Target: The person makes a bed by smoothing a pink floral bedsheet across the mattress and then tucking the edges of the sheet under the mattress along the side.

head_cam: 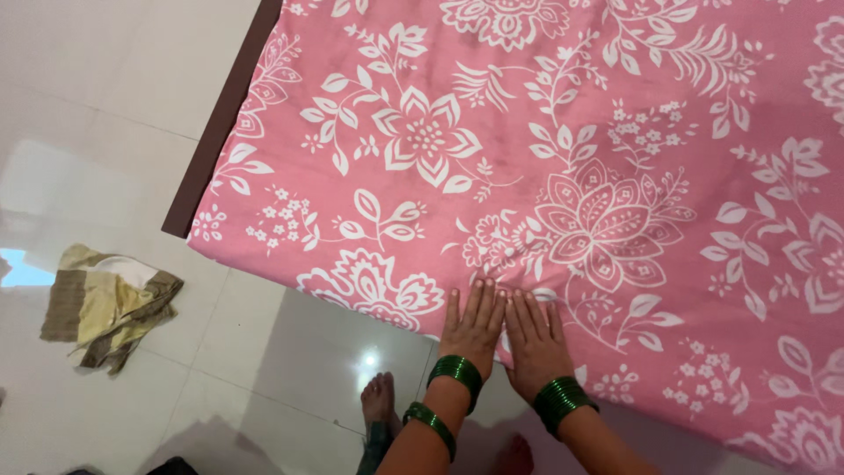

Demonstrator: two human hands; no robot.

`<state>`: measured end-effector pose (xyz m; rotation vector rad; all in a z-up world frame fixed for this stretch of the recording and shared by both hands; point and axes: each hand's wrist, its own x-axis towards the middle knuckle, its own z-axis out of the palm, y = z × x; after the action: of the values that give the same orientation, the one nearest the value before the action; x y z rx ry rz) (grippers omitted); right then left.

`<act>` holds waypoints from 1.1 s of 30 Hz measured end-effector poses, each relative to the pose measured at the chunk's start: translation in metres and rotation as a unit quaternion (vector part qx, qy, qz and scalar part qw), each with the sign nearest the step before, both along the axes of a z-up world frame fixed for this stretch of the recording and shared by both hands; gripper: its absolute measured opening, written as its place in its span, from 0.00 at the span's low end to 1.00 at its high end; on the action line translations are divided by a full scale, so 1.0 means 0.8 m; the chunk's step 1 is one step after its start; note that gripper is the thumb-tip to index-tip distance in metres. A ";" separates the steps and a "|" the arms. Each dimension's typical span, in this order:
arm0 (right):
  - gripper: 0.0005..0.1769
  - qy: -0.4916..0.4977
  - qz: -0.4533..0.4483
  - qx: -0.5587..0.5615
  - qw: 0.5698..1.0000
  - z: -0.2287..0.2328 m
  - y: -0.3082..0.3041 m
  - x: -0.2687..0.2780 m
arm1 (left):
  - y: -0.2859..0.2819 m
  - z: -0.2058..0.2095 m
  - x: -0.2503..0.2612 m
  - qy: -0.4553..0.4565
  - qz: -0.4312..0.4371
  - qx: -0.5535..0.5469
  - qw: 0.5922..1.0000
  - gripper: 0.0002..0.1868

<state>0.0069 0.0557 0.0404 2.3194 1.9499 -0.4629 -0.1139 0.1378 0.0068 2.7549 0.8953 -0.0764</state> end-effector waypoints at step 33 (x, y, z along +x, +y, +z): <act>0.49 -0.018 0.021 0.028 0.999 -0.002 0.219 -0.219 | 0.252 0.030 -0.224 0.094 -0.041 0.037 0.994 0.47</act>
<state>-0.1686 0.2310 0.0388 2.2984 2.0156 -0.3647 -0.2932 0.3392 0.0305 2.8907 0.8454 -0.3301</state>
